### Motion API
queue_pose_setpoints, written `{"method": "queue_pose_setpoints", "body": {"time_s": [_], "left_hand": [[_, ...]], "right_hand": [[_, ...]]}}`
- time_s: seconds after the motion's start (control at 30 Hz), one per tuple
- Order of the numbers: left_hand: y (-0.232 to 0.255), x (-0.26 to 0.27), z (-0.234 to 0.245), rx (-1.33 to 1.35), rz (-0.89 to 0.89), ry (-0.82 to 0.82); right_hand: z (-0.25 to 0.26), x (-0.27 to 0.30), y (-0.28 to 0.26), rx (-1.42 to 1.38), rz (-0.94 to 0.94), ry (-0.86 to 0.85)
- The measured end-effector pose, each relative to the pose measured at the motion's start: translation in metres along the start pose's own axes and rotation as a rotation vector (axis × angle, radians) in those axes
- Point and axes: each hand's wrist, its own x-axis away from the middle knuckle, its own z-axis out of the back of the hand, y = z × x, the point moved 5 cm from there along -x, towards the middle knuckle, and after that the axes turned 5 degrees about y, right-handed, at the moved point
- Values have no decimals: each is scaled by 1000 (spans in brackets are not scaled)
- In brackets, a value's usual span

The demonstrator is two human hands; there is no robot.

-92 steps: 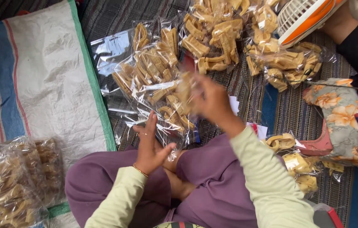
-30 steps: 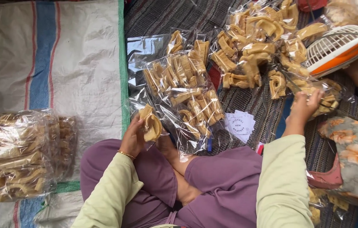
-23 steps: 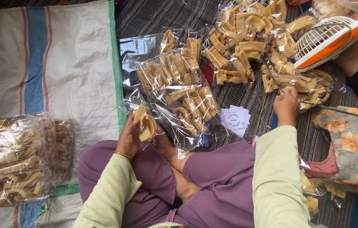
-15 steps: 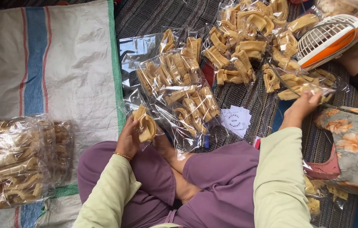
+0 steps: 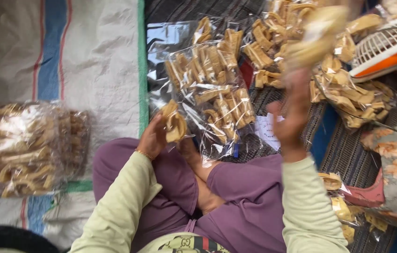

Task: Manually filling plastic bags with snacks and sealing them using a stapler.

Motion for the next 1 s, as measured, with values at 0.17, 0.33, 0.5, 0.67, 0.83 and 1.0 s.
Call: {"method": "queue_pose_setpoints", "body": {"time_s": [0.17,0.33,0.5,0.67,0.83,1.0], "left_hand": [[23,38,-37,174,110,-124],[8,22,-17,62,-11,-221],[9,29,-31,29,-113,-233],[-3,37,-41,-102,-152,-271],[-16,23,-26,-87,-191,-258],[-23,28,-36,12,-98,-300]], "right_hand": [[-109,95,-133,-25,491,-457],[-108,95,-167,-180,385,-631],[-93,76,-176,-314,98,-573],[-105,106,-149,-73,-112,-642],[-100,94,-145,148,-62,-708],[-117,123,-126,-45,-109,-704]]}}
